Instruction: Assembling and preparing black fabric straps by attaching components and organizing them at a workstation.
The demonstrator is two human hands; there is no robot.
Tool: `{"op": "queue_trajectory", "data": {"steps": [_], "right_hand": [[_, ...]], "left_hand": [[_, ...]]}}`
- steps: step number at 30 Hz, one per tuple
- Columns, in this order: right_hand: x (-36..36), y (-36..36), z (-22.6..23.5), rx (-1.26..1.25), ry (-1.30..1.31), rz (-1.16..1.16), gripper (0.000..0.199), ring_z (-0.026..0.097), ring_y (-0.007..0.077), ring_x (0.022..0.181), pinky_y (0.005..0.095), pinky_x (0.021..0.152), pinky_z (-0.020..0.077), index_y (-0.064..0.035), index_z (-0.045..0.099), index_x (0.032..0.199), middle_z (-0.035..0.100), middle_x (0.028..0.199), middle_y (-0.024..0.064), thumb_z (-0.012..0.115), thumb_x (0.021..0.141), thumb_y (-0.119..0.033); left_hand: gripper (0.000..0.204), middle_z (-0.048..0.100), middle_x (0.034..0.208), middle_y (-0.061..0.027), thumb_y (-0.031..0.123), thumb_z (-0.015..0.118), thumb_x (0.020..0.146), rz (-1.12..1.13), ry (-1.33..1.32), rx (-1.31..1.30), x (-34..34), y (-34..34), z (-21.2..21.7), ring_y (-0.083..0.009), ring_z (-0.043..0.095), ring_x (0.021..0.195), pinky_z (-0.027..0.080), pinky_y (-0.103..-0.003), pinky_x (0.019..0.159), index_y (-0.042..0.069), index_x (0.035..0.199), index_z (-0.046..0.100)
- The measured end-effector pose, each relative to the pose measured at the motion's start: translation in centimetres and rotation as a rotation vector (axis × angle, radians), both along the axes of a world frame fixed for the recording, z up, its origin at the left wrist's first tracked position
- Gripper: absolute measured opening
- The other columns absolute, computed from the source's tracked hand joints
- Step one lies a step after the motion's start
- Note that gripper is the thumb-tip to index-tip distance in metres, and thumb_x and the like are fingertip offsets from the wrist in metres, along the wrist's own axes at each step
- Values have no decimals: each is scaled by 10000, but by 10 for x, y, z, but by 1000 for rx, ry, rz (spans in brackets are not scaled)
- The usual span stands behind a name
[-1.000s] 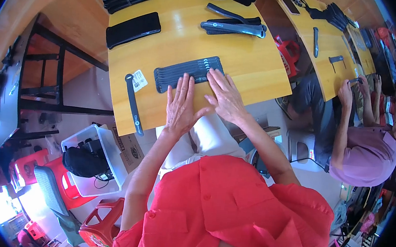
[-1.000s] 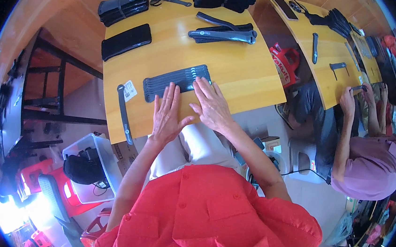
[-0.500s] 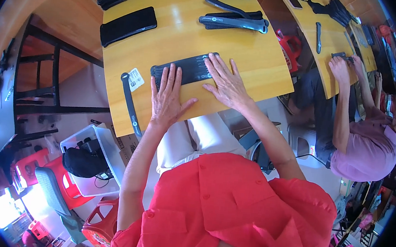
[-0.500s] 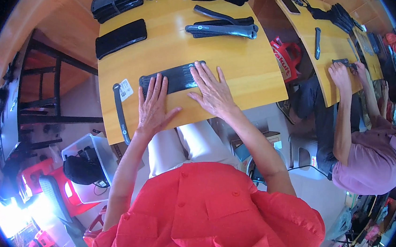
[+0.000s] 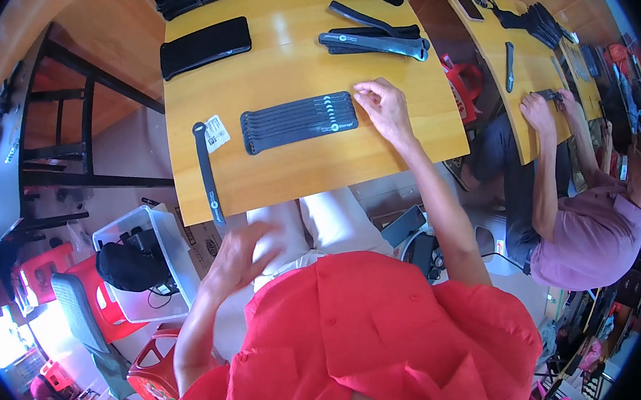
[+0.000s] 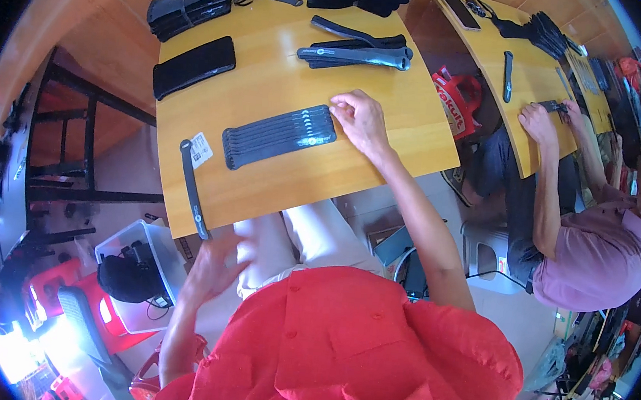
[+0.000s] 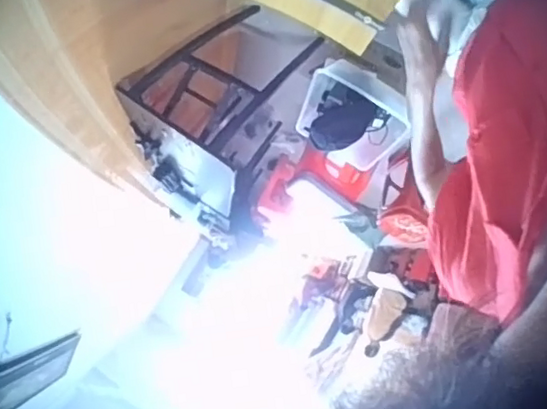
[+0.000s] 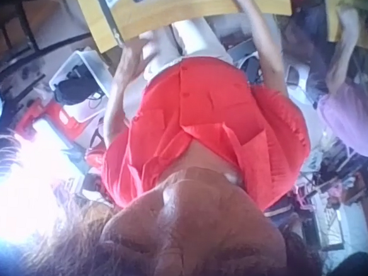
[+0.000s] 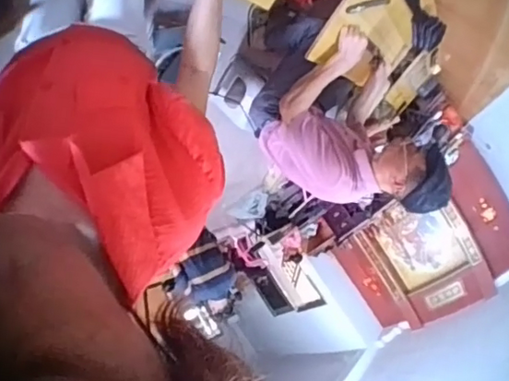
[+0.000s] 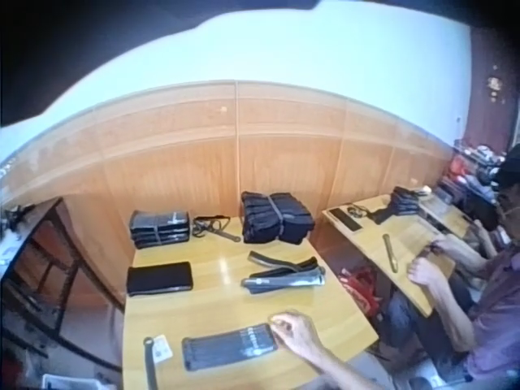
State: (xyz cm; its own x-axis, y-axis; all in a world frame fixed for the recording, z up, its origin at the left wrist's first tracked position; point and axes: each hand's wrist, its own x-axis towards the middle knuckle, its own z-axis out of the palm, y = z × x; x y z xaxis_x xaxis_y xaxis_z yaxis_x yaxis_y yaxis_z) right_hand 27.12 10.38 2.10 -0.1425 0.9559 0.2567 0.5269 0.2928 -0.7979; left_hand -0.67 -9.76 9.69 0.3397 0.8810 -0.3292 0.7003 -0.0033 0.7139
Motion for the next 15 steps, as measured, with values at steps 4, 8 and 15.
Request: {"op": "queue_trajectory", "data": {"steps": [4, 8, 15], "right_hand": [[-9, 28, -1, -94, -1, 74, 91, 604, 180, 640, 294, 618, 479, -38, 681, 775, 636, 715, 81, 704, 712, -99], [-12, 45, -9, -239, -68, 160, 101, 618, 161, 657, 290, 627, 482, -45, 684, 748, 656, 702, 71, 723, 676, -103], [-17, 50, -3, -369, -156, 174, 142, 624, 146, 677, 288, 632, 474, -69, 680, 714, 662, 702, 47, 747, 631, -162]], "left_hand": [[347, 625, 962, -159, 210, 673, 754, -560, 185, -457, -38, -84, 17, -332, 586, 920, 461, -384, 806, 47, 1053, 606], [369, 629, 965, -150, 188, 675, 739, -547, 71, -712, -58, -96, 5, -330, 591, 924, 462, -382, 825, 48, 1072, 600], [368, 629, 965, -149, 176, 673, 735, -498, 18, -703, -52, -100, 6, -328, 592, 924, 463, -379, 824, 47, 1072, 600]]}}
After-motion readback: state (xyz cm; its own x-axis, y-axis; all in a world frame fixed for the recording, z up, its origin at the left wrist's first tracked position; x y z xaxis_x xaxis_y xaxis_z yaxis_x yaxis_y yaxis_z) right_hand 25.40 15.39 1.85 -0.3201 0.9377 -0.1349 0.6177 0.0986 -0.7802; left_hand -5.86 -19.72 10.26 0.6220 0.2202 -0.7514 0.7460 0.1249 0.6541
